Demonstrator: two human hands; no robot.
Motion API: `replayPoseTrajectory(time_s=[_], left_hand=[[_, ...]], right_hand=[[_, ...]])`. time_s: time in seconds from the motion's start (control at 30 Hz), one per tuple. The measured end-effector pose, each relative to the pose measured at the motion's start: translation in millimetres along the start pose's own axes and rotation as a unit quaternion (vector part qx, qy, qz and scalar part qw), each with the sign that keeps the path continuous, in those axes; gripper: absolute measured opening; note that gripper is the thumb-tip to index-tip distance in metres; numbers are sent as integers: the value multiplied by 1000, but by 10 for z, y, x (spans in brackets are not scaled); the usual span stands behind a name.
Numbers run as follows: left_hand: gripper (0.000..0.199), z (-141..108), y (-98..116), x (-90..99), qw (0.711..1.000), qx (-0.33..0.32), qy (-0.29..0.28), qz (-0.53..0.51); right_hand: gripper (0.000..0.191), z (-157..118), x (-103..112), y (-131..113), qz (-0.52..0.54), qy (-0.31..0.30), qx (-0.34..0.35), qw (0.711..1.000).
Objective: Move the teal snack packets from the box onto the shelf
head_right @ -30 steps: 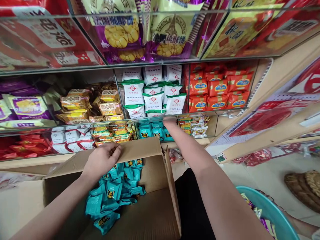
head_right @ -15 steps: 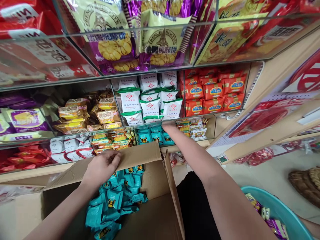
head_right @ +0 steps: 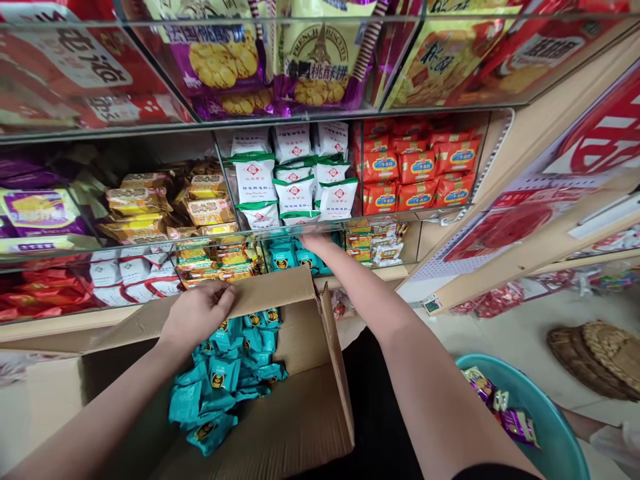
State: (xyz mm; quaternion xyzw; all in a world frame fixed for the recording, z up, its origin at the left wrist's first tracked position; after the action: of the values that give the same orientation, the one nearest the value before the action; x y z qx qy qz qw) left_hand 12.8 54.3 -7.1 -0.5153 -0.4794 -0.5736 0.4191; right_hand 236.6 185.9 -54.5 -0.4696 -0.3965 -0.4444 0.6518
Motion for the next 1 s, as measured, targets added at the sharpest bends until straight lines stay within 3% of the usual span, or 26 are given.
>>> replayPoseTrajectory(time_s=[0.17,0.4,0.53,0.63,0.73,0.8,0.83,0.93,1.0], left_hand=[[38,16,0,5,1000,6,-1,-4],[39,18,5,7,1000,9,-5,-2],[41,12,13,8,1000,13,-7,1],[39,8,7,10,1000,18,-5,1],[37,7,-4,12,1000,20,1,0],[37,7,-7,10,1000,20,3,1],[37,7,-5,11,1000,20,4,2],[39,9,6,20,1000,14,8,3],[41,10,-9,22,1000,17,3,4]], right_hand=[[27,-59,-40,90,-7,17,-5,1000],[25,-526,73,133,14,77,27,997],[31,-814,188,176,89,165,52,981],[36,-975,184,190,165,185,73,966],[37,-1112,171,285,295,191,14,936],[37,-1247,163,404,427,205,-73,878],[35,-1327,143,448,507,205,-115,830],[29,-1559,67,427,738,156,-193,627],[26,-1707,80,346,825,110,-229,504]])
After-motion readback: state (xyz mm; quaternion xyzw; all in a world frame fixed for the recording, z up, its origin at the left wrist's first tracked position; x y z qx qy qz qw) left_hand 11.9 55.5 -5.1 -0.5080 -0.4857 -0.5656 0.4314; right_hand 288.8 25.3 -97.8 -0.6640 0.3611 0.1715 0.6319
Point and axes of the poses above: each hand's wrist, its own z-axis towards the middle knuckle, its own x-axis out of the back of the hand, y = z × x, the point moved 8 cm from there along z, towards the middle knuckle, and after that the axes turned 2 degrees about z, right-handed, at the moved point
